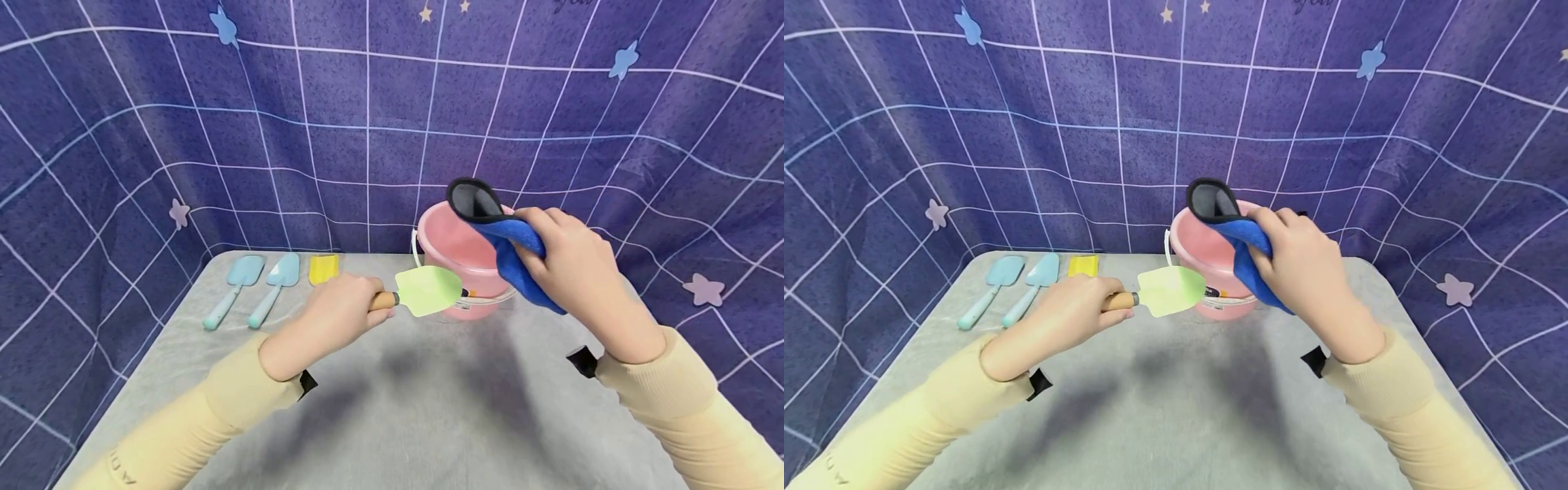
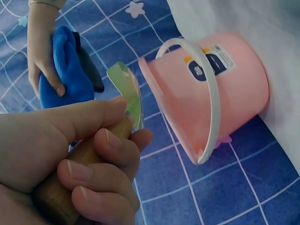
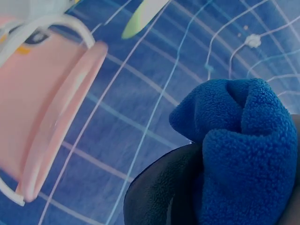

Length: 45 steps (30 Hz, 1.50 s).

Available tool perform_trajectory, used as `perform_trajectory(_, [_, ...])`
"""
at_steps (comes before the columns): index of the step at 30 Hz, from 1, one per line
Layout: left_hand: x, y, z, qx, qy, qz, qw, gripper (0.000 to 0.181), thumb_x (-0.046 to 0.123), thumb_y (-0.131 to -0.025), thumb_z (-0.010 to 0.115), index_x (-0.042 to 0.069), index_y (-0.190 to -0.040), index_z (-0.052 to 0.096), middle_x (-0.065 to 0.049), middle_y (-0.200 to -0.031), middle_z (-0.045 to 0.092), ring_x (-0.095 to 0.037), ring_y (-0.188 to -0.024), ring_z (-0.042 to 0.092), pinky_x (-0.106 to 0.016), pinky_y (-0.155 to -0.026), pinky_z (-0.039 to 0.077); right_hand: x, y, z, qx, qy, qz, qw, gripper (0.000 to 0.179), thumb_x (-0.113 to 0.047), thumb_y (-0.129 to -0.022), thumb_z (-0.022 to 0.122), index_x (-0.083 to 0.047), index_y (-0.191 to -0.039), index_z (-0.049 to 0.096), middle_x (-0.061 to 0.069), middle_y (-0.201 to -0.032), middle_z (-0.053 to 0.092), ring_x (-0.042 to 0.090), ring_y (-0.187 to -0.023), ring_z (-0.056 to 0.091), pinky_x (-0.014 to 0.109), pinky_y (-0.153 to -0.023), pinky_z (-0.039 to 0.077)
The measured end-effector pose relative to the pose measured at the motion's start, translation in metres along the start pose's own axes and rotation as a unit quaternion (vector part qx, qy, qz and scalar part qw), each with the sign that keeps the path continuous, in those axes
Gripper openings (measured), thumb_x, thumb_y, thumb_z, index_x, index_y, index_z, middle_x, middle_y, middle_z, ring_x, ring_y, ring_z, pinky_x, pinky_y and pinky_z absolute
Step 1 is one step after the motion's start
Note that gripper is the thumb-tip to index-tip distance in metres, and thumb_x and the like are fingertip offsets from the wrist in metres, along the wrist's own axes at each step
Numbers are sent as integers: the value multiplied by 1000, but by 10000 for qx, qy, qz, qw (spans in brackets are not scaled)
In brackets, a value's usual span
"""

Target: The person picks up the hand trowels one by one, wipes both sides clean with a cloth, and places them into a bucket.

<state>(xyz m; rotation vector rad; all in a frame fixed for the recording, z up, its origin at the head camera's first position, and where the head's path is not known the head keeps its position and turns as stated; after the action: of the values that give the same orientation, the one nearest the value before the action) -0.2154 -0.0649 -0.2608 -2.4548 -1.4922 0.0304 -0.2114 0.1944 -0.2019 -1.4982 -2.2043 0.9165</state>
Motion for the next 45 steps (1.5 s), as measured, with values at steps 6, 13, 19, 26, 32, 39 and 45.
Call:
perform_trajectory(6, [7,0,6,-28,90,180,9998,25,41,-81,70,20,-71,60,6,-61,54,-19,-61,58,-36,-49,42,-25,5,7,156,3,-520,9985,24,-25,-88,61,-16,-110,59,9,-89,60,31,-80,59,54,-59,46])
perform_trajectory(13, [17,-1,16,-207,428,287,9985,27,40,-81,70,20,-69,58,6,-60,52,-17,-62,57,-35,-49,41,-42,11,22,290,-71,-1036,9942,25,-22,-84,65,-12,-106,60,9,-85,60,32,-78,58,49,-62,48])
perform_trajectory(19, [23,-3,24,-332,538,262,9977,28,43,-82,69,20,-70,58,8,-61,53,-17,-64,58,-37,-52,44,-53,16,35,365,33,-1160,9926,25,-23,-82,67,-12,-103,60,8,-86,60,30,-71,54,44,-59,46])
perform_trajectory(26, [29,-5,27,-268,687,368,9966,27,42,-82,69,20,-71,58,8,-64,54,-18,-63,58,-38,-53,46,-62,19,50,506,107,-1449,9881,22,-17,-80,67,-9,-99,59,9,-81,58,31,-64,50,39,-57,42])
perform_trajectory(32, [34,-6,27,-208,761,470,9958,27,39,-83,69,19,-71,57,7,-59,48,-14,-58,53,-35,-51,43,-64,23,63,260,320,-1450,9886,27,-21,-78,71,-11,-100,57,10,-82,57,31,-64,50,39,-53,41])
perform_trajectory(39, [35,-5,27,-143,875,499,9948,26,37,-82,71,17,-72,57,7,-59,47,-14,-56,50,-33,-50,41,-63,25,68,-120,456,-1363,9895,33,-27,-74,68,-11,-101,56,9,-85,55,30,-67,49,39,-54,41])
perform_trajectory(45, [35,-6,27,-186,922,571,9939,29,37,-82,71,18,-69,54,7,-58,43,-13,-55,48,-31,-48,39,-60,26,73,-617,310,-1268,9895,35,-28,-73,61,-11,-104,55,9,-88,54,30,-71,48,40,-59,41])
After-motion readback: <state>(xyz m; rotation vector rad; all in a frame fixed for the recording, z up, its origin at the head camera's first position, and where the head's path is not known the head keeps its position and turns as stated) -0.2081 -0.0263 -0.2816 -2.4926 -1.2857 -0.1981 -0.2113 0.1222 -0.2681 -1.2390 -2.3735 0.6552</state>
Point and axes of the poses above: each hand's wrist, its own y-axis away from the middle knuckle, its own z-axis out of the palm, x = y × z, the point moved 5 cm from there along -y, towards the middle knuckle
